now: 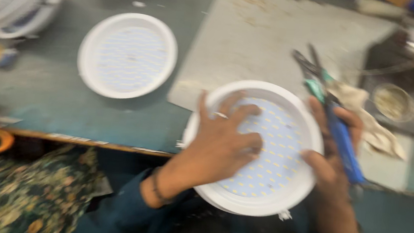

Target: The person uses a soldering iron to attach wires to LED modules on circular light fixtures. They repeatedly pick up a fixture, solder the wires, and place the finished unit on a stack.

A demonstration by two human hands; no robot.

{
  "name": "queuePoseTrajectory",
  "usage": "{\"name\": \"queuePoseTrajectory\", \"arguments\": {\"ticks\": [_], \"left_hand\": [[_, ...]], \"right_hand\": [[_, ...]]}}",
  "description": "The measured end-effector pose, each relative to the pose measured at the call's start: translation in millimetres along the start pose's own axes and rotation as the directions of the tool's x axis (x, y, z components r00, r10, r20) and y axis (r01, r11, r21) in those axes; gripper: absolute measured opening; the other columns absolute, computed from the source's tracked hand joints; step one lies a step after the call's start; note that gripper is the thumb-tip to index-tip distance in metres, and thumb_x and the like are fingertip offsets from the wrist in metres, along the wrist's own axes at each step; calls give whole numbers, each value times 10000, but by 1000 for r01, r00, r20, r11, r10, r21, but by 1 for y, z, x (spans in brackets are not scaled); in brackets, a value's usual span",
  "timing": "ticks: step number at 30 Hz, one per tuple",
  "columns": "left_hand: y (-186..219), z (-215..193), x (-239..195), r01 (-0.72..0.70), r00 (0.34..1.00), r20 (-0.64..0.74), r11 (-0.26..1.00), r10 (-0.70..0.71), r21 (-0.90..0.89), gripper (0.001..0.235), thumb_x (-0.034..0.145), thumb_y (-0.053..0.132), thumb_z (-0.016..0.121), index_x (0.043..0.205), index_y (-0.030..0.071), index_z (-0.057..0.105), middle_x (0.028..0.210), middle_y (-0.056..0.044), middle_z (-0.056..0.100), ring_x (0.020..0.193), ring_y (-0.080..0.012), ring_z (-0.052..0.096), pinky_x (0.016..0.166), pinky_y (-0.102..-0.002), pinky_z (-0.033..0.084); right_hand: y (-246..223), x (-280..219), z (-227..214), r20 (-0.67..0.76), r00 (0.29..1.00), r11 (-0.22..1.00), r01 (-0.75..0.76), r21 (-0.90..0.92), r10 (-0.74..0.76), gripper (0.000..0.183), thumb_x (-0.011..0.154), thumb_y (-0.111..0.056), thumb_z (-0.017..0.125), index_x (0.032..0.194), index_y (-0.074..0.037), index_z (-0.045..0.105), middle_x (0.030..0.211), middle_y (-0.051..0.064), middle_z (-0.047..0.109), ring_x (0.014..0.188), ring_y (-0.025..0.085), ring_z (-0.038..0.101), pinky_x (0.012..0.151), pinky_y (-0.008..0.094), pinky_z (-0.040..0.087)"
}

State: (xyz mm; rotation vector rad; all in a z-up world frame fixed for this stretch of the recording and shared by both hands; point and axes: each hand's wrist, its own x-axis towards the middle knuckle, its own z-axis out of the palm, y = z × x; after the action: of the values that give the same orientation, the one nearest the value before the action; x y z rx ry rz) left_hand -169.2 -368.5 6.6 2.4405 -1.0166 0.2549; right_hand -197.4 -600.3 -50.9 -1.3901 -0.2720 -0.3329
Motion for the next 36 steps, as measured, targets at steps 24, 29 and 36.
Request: {"name": "queuePoseTrajectory", "arguments": {"ticks": [24, 29, 36], "left_hand": [[-1, 18, -18, 68, 978, -201, 997, -62, 23, 138, 720, 244, 715, 693, 109, 712, 1361, -94, 542, 1475, -334, 378, 1115, -874, 183], [-3, 10, -14, 96, 981, -158, 990, -113, -107, 119, 747, 209, 706, 702, 101, 728, 1342, -82, 566, 1459, -310, 404, 1174, -726, 178], [-4, -2, -13, 56, 991, -113, 990, -70, -129, 109, 774, 214, 773, 744, 113, 747, 1334, -98, 558, 1440, -351, 374, 1133, -694, 148]], "right_hand": [[1, -12, 10, -101, 992, 996, -83, -20, 80, 851, 745, 23, 474, 1583, -30, 331, 1542, 252, 528, 1421, 320, 569, 1220, 389, 479], [8, -9, 6, -86, 989, 993, 122, 2, -121, 782, 759, 109, 554, 1456, -134, 298, 1568, 289, 507, 1513, 319, 524, 1264, 407, 454], [16, -12, 1, -101, 993, 996, 71, 55, -65, 821, 756, 107, 561, 1495, -132, 295, 1614, 301, 437, 1543, 310, 446, 1264, 387, 426]]}}
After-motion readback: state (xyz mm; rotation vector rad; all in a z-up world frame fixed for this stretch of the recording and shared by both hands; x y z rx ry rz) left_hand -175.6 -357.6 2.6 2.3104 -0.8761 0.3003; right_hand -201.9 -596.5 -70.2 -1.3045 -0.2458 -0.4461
